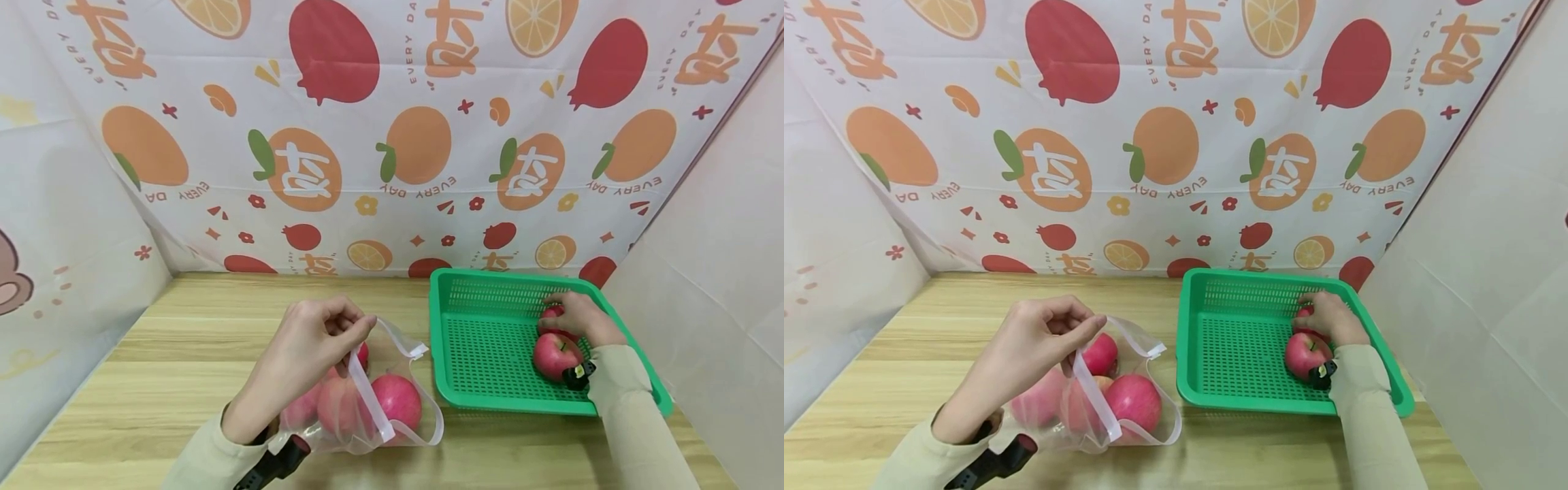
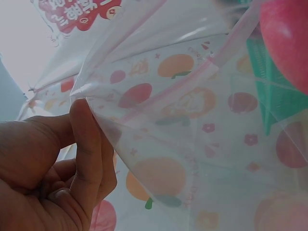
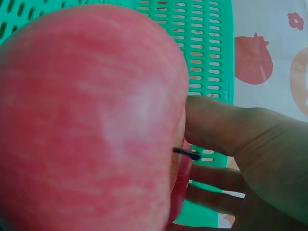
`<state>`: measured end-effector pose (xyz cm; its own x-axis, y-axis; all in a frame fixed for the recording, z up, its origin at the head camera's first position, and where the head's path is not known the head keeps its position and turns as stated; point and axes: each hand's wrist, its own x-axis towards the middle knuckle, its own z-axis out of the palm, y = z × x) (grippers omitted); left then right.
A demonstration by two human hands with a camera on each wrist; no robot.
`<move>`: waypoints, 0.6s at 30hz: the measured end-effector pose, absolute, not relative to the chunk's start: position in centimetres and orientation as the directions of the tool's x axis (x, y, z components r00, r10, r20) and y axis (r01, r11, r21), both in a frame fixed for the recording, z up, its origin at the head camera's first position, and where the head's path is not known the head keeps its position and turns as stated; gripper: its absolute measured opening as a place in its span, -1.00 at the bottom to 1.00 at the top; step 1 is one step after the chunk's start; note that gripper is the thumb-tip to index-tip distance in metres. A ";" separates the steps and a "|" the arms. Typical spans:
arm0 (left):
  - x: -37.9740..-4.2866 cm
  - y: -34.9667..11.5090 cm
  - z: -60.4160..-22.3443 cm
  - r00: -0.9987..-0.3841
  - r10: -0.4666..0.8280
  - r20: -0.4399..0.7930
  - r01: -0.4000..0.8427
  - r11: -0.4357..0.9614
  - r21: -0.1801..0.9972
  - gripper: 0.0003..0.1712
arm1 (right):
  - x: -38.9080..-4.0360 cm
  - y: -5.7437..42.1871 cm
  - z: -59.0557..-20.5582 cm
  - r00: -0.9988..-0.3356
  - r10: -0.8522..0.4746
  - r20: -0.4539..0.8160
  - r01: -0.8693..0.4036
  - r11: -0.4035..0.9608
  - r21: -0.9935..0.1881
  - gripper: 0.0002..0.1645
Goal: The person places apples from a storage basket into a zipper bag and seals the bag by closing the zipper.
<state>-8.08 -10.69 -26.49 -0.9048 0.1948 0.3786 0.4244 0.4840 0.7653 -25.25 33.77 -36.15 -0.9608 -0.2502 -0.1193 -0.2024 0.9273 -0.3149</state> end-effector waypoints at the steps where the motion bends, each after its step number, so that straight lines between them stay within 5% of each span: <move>1: -8.1 -10.7 -26.5 -0.904 0.195 0.380 0.426 0.485 0.764 -0.88 | -25.2 33.8 -36.2 -0.961 -0.246 -0.125 -0.197 0.929 -0.313 -0.31; 18: -8.1 -10.5 -26.6 -0.907 0.204 0.370 0.422 0.468 0.776 -0.89 | -25.1 33.9 -36.1 -0.963 -0.161 -0.215 -0.091 0.948 -0.306 -0.16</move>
<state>-8.05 -10.49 -26.64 -0.9065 0.2039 0.3696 0.4218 0.4683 0.7764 -25.11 33.93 -36.09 -0.9633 -0.1614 -0.2145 -0.0906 0.9477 -0.3061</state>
